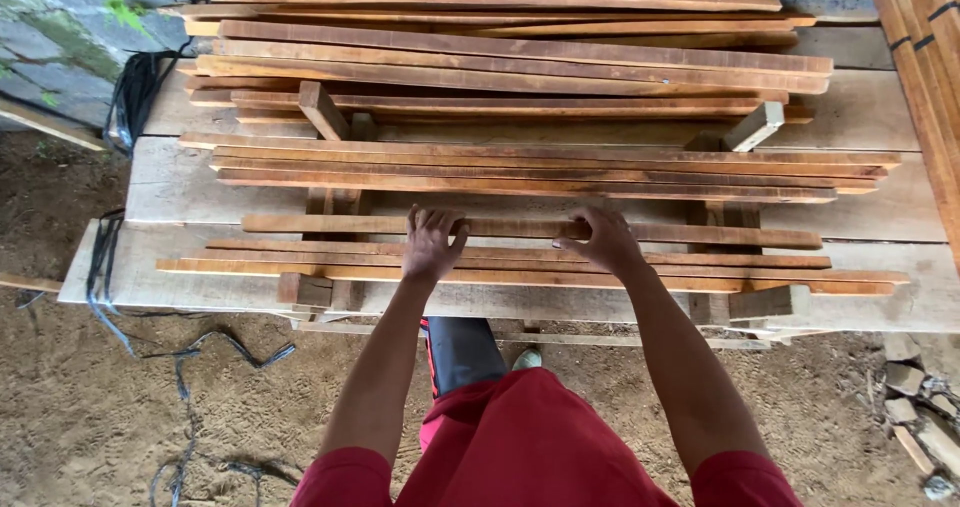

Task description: The person repeatedly picks up thin wooden planks from a pile and places them into a wooden jig on a workbench. The person aligns each plank within the jig and continues stacking them one by one throughout the clip.

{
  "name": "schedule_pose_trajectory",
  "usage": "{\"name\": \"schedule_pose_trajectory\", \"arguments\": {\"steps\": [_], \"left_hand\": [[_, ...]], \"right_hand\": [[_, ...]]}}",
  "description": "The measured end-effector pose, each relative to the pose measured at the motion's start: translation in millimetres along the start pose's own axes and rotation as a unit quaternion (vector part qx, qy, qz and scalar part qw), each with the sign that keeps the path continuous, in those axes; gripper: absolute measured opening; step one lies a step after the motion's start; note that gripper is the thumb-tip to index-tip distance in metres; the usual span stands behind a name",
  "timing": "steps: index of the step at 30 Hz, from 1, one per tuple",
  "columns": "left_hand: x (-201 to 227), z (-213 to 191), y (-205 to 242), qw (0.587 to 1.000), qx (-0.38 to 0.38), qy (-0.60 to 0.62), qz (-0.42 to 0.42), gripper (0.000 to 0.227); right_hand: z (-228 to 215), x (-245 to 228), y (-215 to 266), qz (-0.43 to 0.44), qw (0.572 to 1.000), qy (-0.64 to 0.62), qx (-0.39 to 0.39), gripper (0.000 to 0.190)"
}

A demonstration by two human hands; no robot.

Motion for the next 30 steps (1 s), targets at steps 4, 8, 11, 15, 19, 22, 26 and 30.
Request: {"name": "schedule_pose_trajectory", "arguments": {"steps": [4, 8, 11, 15, 19, 22, 26, 30], "left_hand": [[5, -11, -2, 1.000, -0.005, -0.006, -0.004, 0.023], [12, -16, -8, 0.999, 0.043, -0.001, -0.003, 0.028], [1, -10, 0, 0.997, 0.067, -0.046, -0.013, 0.027], [6, -17, -2, 0.991, 0.012, -0.074, -0.108, 0.030], [16, -34, -7, 0.990, -0.015, -0.034, -0.139, 0.035], [14, -32, -10, 0.994, 0.008, -0.021, -0.104, 0.039], [9, -25, -6, 0.997, -0.001, 0.002, -0.083, 0.049], [3, -16, -4, 0.998, 0.001, -0.004, -0.058, 0.057]], "right_hand": [[-11, -12, 3, 0.006, 0.999, -0.035, -0.007, 0.051], [-26, -26, 2, -0.123, 0.976, 0.034, 0.176, 0.042], [-22, -30, 6, -0.154, 0.935, 0.135, 0.291, 0.045], [10, 8, 6, -0.112, 0.900, 0.203, 0.370, 0.049], [11, 8, 13, -0.097, 0.908, 0.190, 0.361, 0.055], [0, -9, 14, -0.094, 0.914, 0.187, 0.348, 0.053], [-12, -24, 17, -0.066, 0.936, 0.132, 0.318, 0.048], [-15, -24, 15, -0.024, 0.963, 0.076, 0.257, 0.042]]}}
Point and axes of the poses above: each hand's wrist, its own y-axis away from the middle knuckle, its own z-axis out of the palm, x = y × z, the point moved 3 cm from there along -y, towards the middle knuckle, and after that the axes turned 14 degrees about x, right-handed, at the moved point
